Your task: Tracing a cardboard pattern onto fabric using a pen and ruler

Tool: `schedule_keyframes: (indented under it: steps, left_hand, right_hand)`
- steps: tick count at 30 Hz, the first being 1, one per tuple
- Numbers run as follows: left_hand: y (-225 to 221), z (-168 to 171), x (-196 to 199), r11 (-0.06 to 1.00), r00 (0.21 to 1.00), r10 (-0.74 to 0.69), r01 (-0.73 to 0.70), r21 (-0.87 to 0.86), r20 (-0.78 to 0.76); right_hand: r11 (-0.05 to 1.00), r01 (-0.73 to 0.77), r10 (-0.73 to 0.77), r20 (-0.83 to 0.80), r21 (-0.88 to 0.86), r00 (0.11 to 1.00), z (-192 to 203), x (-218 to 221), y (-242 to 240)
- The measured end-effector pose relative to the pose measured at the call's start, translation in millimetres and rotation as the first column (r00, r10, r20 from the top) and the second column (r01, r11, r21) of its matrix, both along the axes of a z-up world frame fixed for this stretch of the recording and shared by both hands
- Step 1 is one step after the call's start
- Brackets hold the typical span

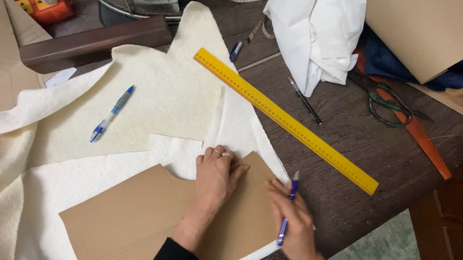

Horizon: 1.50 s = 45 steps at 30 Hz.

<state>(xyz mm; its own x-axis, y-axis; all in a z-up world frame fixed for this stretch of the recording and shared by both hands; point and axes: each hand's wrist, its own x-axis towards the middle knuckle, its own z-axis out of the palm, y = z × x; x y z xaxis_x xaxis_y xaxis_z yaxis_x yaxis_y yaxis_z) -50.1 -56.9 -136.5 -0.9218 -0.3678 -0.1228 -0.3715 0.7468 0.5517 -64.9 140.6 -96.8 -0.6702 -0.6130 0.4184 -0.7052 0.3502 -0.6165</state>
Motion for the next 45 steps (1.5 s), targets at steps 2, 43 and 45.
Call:
schedule_keyframes:
  steps: [2,43,45]
  left_hand:
    - [2.6,-1.0,0.8,1.000,1.000,0.002,-0.002,-0.022,0.004]
    - [12.9,-2.2,-6.6,0.995,0.995,0.094,-0.093,-0.038,0.029]
    - [13.0,-1.2,-6.7,0.995,0.996,0.090,-0.088,-0.056,0.029]
  right_hand:
    - [1.000,-0.003,0.003,-0.010,0.028,1.000,3.7,7.4,-9.5]
    - [0.994,0.027,-0.028,0.013,0.106,1.000,-3.5,8.9,-2.7]
    - [0.996,0.018,-0.019,0.014,0.092,1.000,-6.7,8.5,-1.6]
